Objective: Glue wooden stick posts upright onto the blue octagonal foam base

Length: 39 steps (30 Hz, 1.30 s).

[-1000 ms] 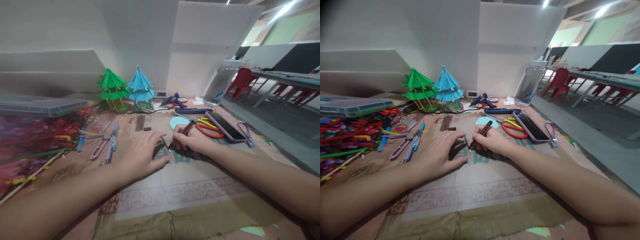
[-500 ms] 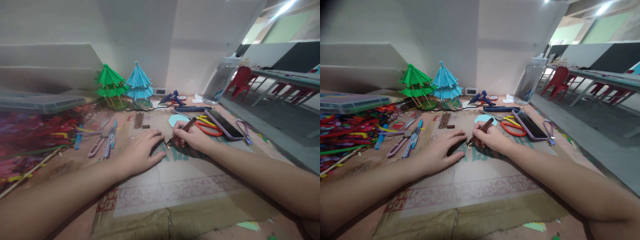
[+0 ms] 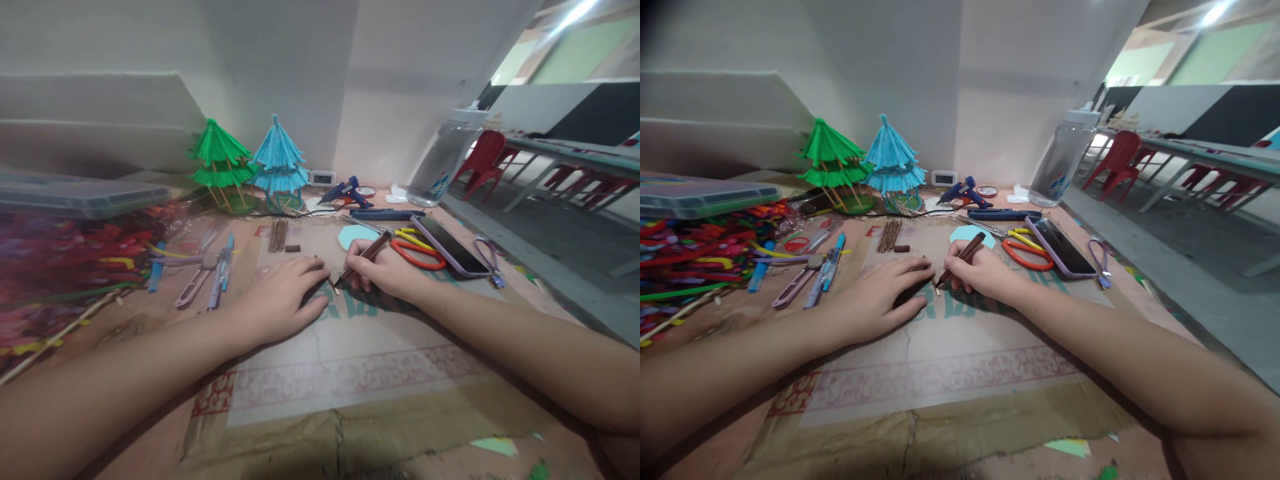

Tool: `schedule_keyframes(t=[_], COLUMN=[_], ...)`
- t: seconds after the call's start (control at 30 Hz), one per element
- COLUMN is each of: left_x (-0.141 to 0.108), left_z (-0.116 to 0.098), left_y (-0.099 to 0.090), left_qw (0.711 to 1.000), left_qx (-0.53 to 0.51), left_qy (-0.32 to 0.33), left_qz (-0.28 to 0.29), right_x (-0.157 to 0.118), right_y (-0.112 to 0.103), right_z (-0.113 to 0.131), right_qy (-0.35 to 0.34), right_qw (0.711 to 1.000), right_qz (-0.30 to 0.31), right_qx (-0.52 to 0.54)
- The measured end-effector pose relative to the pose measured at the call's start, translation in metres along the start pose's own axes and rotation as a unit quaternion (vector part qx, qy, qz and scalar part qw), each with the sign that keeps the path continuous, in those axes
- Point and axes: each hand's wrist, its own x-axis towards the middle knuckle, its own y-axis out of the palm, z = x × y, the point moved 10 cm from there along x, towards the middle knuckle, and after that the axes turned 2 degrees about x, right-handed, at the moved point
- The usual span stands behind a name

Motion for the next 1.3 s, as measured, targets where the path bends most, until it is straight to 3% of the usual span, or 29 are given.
schedule_keyframes(t=[0.17, 0.37, 0.87, 1.07, 1.3], left_x=[0.0002, 0.0003, 0.0021, 0.0021, 0.0039], left_z=[0.0001, -0.0018, -0.0031, -0.0017, -0.0016], left_y=[0.001, -0.0004, 0.0024, 0.0055, 0.0058], left_qw=[1.0, 1.0, 1.0, 1.0, 0.999], left_qx=[0.0, 0.01, 0.014, 0.013, 0.016], left_qy=[-0.002, 0.005, 0.012, 0.011, 0.021], left_qz=[0.005, -0.002, 0.015, 0.025, 0.02], right_x=[-0.0003, 0.0007, 0.0008, 0.0021, 0.0014], right_y=[0.0044, -0.0003, -0.0011, 0.0026, -0.0015], right_z=[-0.0033, -0.0016, -0.0019, -0.0066, -0.0059], right_qy=[0.007, -0.011, -0.003, 0.01, 0.004], right_qw=[0.999, 1.0, 1.0, 1.0, 1.0], right_qz=[0.031, 0.001, -0.004, 0.024, -0.003], right_qx=[0.014, 0.007, 0.005, 0.016, 0.016])
